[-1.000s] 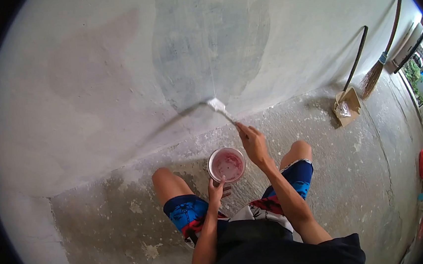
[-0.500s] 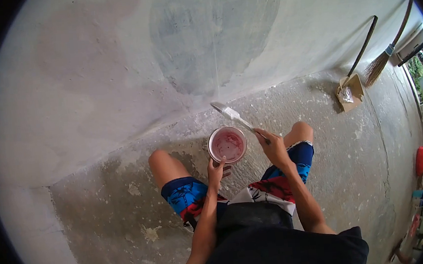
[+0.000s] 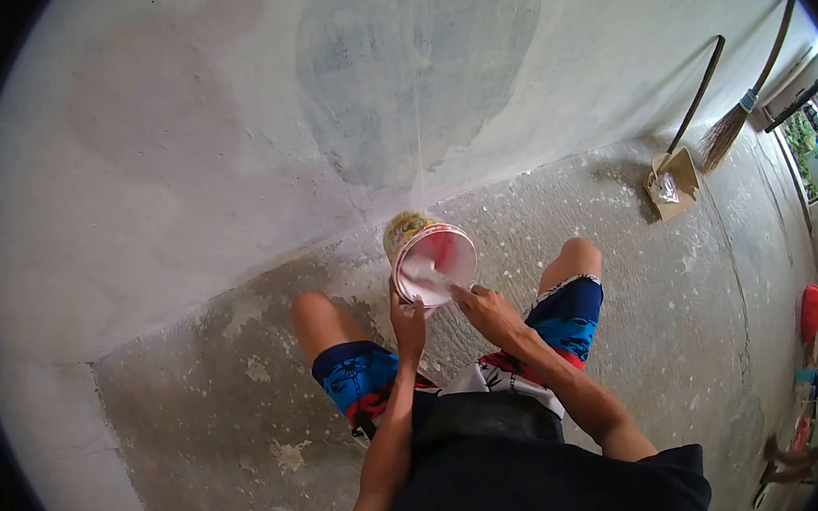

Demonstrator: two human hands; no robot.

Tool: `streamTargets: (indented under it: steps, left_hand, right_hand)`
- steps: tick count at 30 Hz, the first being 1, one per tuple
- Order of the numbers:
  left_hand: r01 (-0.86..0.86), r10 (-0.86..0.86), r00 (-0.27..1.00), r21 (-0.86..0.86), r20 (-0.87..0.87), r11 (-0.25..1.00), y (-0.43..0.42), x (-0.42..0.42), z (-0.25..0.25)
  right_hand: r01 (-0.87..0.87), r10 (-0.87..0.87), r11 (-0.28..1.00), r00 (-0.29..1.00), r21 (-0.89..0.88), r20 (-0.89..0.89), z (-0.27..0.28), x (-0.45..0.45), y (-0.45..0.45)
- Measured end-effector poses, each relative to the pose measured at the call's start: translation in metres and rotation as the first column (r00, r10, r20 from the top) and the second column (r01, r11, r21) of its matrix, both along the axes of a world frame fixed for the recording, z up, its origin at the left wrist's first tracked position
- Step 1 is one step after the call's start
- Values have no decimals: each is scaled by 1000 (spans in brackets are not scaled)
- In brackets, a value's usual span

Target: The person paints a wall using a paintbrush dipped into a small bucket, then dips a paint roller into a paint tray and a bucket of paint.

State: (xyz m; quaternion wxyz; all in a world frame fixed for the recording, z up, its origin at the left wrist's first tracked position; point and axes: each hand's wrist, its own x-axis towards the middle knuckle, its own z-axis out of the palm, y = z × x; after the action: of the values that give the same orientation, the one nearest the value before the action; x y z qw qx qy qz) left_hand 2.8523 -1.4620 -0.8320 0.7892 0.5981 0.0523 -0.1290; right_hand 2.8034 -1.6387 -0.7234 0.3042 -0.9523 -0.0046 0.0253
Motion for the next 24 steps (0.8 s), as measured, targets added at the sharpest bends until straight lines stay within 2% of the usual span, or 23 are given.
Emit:
streamTargets:
  steps: [1,2,3,5,6,10,12,13,15,16,17,19,20,21,23,24]
  left_hand:
    - [-9,14,995,-46,101,999,1,7,6]
    - [-26,30,996,-48,79,998,3,6,24]
    - [-24,27,996,-40,83,999,7,8,20]
    - [-57,42,978,68,206,996,9,17,12]
    - [-50,36,970,54,239,997,7,15,15]
    - [-44,33,954,32,298,999,-8,15,42]
    - [-92,41,958,170,285,981,-16,19,61]
    - [-90,37,955,170,294,981,-16,22,59]
    - [-129,58,935,184,349,974,-19,28,57]
    - [-145,63,920,188,386,971,-20,32,49]
    - [-136,52,918,188,393,973,-22,34,53]
    - [-178,45,878,237,477,955,-27,33,62]
    - [-194,-3,864,338,503,921,-30,30,68]
    - [-187,-11,860,335,510,924,-33,27,75]
    - [-153,-122,862,482,492,863,-41,23,79]
    - [-172,-116,830,447,546,878,-46,24,75]
  right_hand:
    - [-59,61,997,997,41,-50,5,0,1]
    - [-50,50,999,999,-16,-3,4,-1,3]
    - [-47,47,999,999,-8,2,7,-2,2]
    - [26,-26,1000,999,13,41,41,2,-2]
    - [26,-27,999,999,22,37,55,5,-4]
    - [148,-147,989,981,-1,123,42,10,-2]
    - [161,-159,986,986,-37,59,16,10,-4]
    - [166,-163,986,984,-36,68,16,8,-6]
    - [67,-92,987,981,146,172,17,6,-14]
    - [109,-137,976,980,190,141,33,3,-16]
    - [118,-148,974,978,192,148,48,2,-15]
    - [301,-299,954,946,9,123,66,1,-12]
    - [310,-309,951,942,12,129,64,3,-13]
    - [297,-298,954,944,23,140,59,5,-16]
    - [302,-302,953,938,32,167,51,10,-22]
    - [248,-292,947,931,205,221,48,11,-24]
